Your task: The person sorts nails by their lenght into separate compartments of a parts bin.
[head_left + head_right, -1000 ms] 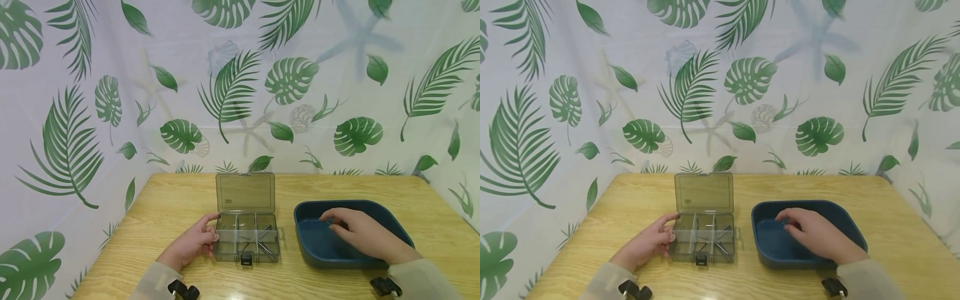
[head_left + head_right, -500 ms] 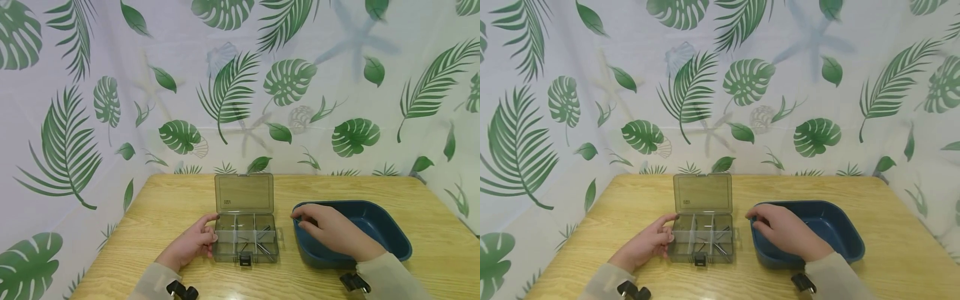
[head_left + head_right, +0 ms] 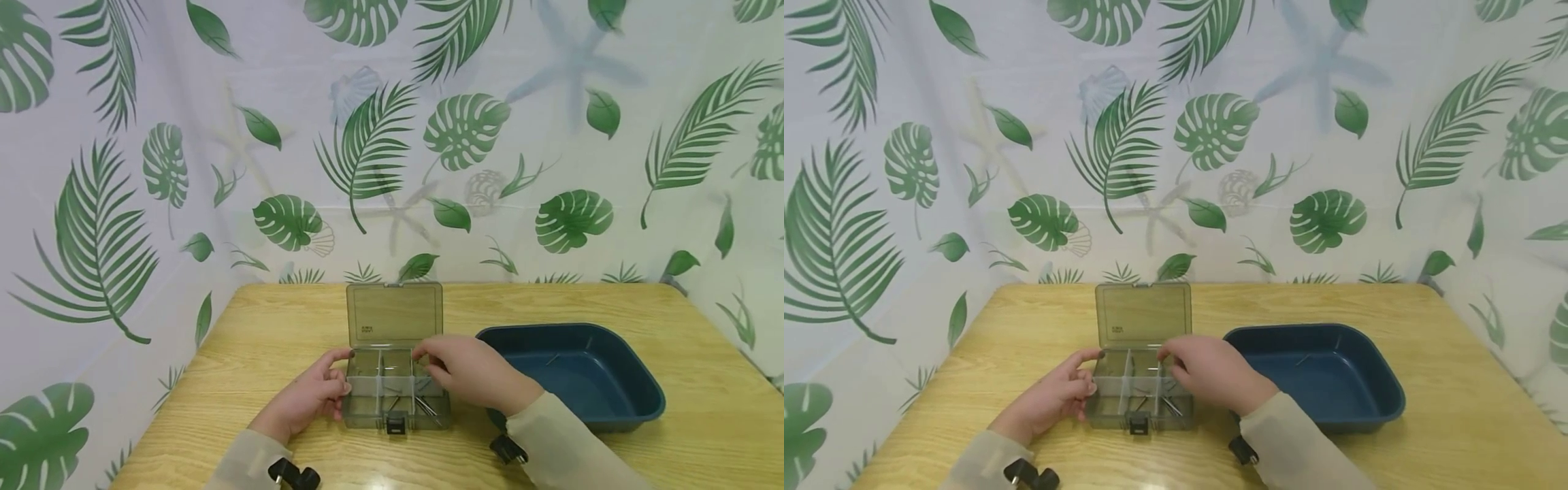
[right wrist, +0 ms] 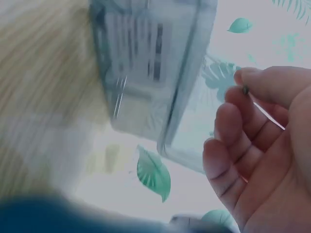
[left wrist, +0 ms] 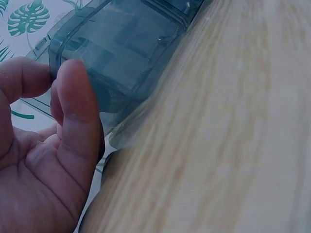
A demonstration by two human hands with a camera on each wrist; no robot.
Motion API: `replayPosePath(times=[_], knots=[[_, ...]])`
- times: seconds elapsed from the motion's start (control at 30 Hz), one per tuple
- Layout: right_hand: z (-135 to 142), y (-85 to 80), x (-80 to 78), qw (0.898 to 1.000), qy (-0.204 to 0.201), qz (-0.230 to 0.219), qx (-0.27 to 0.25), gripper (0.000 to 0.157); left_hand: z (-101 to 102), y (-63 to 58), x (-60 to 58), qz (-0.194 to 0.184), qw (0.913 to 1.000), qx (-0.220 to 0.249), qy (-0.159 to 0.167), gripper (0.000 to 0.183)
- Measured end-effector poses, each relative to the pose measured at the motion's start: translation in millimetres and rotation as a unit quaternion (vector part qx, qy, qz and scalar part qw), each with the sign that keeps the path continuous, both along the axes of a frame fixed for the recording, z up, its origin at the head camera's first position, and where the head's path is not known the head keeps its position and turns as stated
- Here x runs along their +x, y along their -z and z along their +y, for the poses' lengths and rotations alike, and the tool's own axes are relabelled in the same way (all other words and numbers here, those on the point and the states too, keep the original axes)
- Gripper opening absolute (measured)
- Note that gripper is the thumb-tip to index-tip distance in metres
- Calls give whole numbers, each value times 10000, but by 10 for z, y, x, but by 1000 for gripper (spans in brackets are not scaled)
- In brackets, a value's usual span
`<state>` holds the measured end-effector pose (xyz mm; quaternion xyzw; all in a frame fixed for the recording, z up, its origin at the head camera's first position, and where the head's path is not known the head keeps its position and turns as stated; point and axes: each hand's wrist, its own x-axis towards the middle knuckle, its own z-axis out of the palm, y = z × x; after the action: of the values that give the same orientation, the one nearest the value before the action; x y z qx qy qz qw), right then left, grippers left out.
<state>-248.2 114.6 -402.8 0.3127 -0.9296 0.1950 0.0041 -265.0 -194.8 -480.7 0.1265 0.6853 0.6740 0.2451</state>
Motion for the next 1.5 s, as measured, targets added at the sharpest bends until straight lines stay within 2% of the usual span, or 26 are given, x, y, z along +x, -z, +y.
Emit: replayPosePath(times=[0.3,0.63,0.87,1.2,1.4,1.5], knots=[[-298,52,-99,9998,-90,9,177,24,-1,4,6,-18,10000,-33,-9,66],[-414,28,-165,9998,-42,133,113,23,-15,-12,-6,3,10000,-25,-28,69],[-397,56,-158,9999,48,-109,-23,26,-8,-38,25,-58,9999,-87,-20,70],[-23,-17,-64,9975,553,-178,-394,24,-10,-58,31,-124,9999,-25,-20,70],[442,-25,9,9955,895,78,-308,24,6,-45,29,-114,9999,-11,-46,71],[742,-22,58,9939,1067,64,-262,24,16,-40,32,-96,9999,13,-60,71]])
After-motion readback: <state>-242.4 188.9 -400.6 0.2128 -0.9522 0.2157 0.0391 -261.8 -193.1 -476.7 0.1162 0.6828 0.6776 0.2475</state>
